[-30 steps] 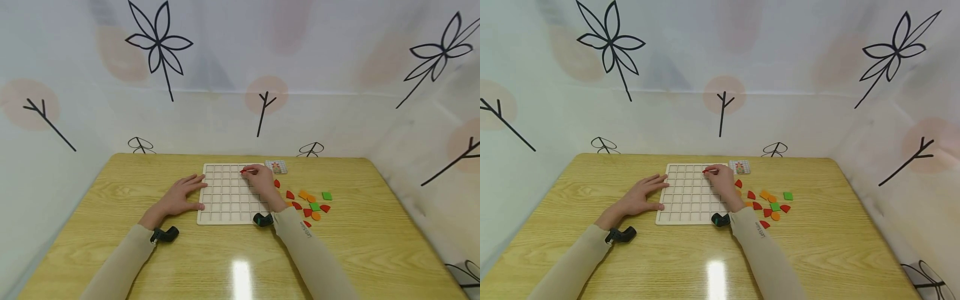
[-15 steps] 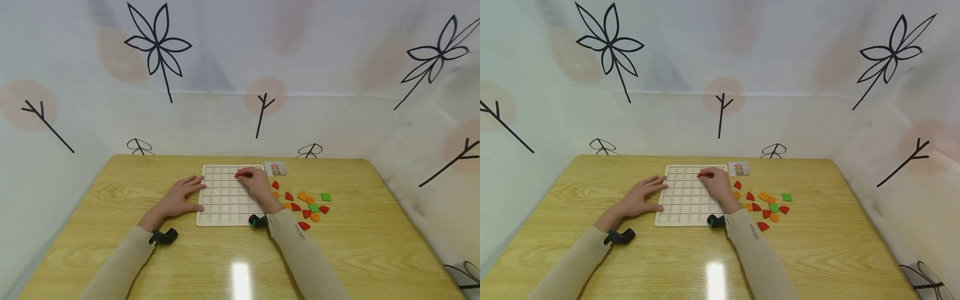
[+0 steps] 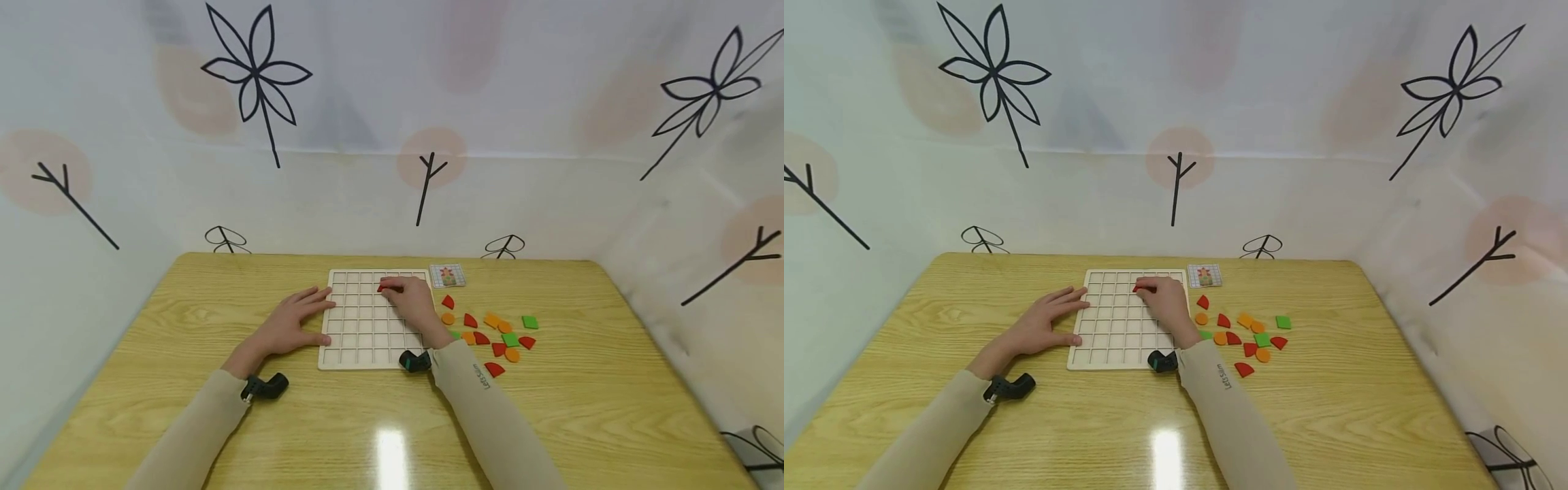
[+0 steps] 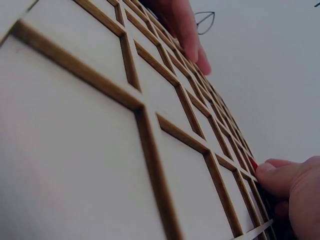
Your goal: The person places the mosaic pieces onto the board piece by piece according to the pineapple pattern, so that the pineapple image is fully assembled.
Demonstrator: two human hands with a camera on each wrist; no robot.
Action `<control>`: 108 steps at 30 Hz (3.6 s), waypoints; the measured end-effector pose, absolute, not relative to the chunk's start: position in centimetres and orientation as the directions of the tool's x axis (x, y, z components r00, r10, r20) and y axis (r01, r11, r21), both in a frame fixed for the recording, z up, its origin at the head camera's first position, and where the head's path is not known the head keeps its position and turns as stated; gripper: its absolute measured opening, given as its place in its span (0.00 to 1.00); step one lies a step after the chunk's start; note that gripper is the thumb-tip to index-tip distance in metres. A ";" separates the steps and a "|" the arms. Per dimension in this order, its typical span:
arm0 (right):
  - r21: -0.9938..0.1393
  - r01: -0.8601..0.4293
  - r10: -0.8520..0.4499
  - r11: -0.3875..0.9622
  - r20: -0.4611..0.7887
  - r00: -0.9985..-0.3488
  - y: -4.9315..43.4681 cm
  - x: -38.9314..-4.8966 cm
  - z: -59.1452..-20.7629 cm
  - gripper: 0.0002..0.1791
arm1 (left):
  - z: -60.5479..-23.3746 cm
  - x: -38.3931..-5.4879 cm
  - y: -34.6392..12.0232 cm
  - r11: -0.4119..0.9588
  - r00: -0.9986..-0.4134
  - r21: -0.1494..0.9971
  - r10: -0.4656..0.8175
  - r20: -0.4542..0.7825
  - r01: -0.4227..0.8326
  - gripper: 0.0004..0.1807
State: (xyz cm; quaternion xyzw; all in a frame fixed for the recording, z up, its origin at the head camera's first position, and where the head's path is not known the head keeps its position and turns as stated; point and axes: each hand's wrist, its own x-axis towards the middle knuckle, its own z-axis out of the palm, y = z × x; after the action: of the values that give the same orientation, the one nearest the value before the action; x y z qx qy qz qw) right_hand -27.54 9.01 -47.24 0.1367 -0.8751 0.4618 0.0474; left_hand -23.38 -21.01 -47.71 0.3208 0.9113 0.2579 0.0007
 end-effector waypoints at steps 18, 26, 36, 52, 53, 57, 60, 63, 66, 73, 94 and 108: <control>-0.831 -0.251 -0.144 0.496 0.206 -0.968 9.0 -27.4 -47.6 0.06 | -48.0 -23.3 -21.1 0.663 -0.800 0.477 0.576 0.170 0.578 0.43; -0.838 -0.235 -0.152 0.493 0.183 -0.971 9.1 -27.2 -47.6 0.06 | -47.9 -23.2 -21.0 0.657 -0.798 0.485 0.580 0.164 0.577 0.43; -0.930 -0.177 -0.155 0.323 0.133 -0.979 10.3 -28.2 -46.8 0.09 | -47.4 -23.3 -20.9 0.660 -0.797 0.478 0.581 0.165 0.580 0.43; -0.858 -0.164 -0.166 0.486 0.094 -0.982 19.3 -27.2 -43.0 0.12 | -47.7 -23.3 -21.0 0.661 -0.802 0.487 0.575 0.159 0.571 0.43; -0.846 -0.161 -0.167 0.509 0.087 -0.982 20.2 -26.9 -43.1 0.12 | -47.7 -23.3 -21.0 0.663 -0.804 0.487 0.573 0.158 0.568 0.43; -0.790 -0.179 -0.180 0.586 0.088 -0.980 23.8 -25.9 -43.6 0.12 | -47.7 -23.4 -21.0 0.666 -0.804 0.482 0.572 0.160 0.569 0.43; -0.755 -0.176 -0.185 0.632 0.074 -0.980 26.2 -25.1 -44.1 0.12 | -47.7 -23.4 -21.1 0.668 -0.804 0.477 0.573 0.159 0.571 0.43; -0.719 -0.161 -0.184 0.676 0.047 -0.982 28.1 -24.4 -44.3 0.13 | -47.7 -23.4 -21.0 0.666 -0.804 0.482 0.574 0.155 0.569 0.43; -0.701 -0.143 -0.198 0.699 0.003 -0.980 29.5 -23.9 -44.4 0.14 | -47.8 -23.4 -20.9 0.667 -0.804 0.481 0.575 0.152 0.568 0.43; -0.711 -0.136 -0.306 0.690 -0.116 -0.945 31.0 -23.6 -44.4 0.22 | -47.8 -23.2 -20.9 0.669 -0.809 0.488 0.569 0.148 0.560 0.43; -0.721 -0.103 -0.348 0.685 -0.199 -0.916 30.4 -24.4 -43.8 0.14 | -47.4 -23.1 -20.9 0.671 -0.803 0.471 0.575 0.158 0.573 0.43; -0.842 -0.007 -0.307 0.539 -0.188 -0.933 31.9 -24.0 -44.2 0.17 | -47.5 -23.3 -20.9 0.677 -0.806 0.470 0.574 0.143 0.566 0.43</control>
State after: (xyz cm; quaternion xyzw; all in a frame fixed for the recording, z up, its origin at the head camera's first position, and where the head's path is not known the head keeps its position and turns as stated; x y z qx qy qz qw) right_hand -23.96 31.91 -44.23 0.0911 -0.8627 0.4714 -0.1589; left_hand -23.26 -20.90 -47.53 0.3113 0.9158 0.2537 0.0080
